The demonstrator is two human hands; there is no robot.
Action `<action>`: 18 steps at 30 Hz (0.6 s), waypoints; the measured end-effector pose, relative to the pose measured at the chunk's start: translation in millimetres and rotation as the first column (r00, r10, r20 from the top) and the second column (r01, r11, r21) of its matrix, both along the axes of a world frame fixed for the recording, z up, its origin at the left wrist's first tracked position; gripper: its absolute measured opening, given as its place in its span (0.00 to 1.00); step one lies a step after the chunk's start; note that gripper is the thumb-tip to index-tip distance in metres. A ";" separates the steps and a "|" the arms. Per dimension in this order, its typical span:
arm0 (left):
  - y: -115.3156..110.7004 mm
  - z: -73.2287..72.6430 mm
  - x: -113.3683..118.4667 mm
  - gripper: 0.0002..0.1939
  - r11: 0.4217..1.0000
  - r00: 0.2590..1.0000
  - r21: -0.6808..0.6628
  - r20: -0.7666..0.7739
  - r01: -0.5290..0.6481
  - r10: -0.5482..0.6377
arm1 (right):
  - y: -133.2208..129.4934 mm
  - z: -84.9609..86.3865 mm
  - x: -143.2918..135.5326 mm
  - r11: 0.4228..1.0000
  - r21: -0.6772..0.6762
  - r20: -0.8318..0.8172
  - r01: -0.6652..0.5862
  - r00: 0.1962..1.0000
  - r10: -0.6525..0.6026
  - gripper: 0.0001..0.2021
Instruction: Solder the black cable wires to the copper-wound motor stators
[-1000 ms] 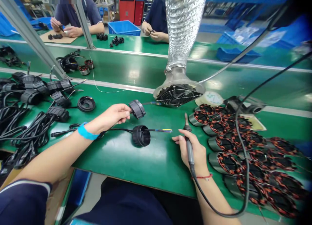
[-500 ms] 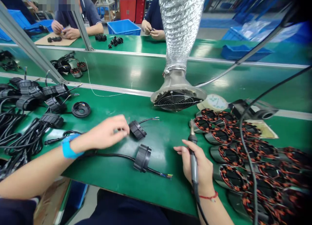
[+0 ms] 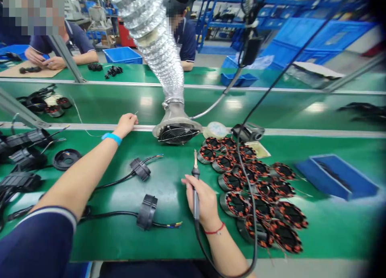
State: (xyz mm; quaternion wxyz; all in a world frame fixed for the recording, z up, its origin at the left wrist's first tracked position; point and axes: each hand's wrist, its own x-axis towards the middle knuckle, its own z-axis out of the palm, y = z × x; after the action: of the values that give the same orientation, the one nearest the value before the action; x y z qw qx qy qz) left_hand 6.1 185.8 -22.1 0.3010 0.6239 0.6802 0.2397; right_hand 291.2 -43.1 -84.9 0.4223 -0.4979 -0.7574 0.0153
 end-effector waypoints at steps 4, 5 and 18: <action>-50.5 2.2 -1.4 0.14 0.969 0.975 -0.152 0.133 0.195 -0.175 | 6.1 4.0 -0.9 0.971 -0.061 0.122 0.232 0.967 -0.223 0.15; -65.0 0.9 0.2 0.13 0.953 0.966 -0.188 0.153 0.237 -0.211 | 9.6 6.8 -0.9 0.952 -0.080 0.157 0.294 0.947 -0.279 0.16; -152.0 -8.6 59.2 0.19 0.574 0.692 -0.404 0.542 0.712 -0.476 | 55.2 20.5 0.0 0.839 -0.332 0.132 0.430 0.902 -0.411 0.14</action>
State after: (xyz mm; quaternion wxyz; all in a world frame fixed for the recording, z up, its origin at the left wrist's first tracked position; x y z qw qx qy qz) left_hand 65.3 33.9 -30.6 0.6653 0.6351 0.3922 0.0135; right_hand 291.2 12.1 -64.4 0.2978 -0.7195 -0.6258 0.0441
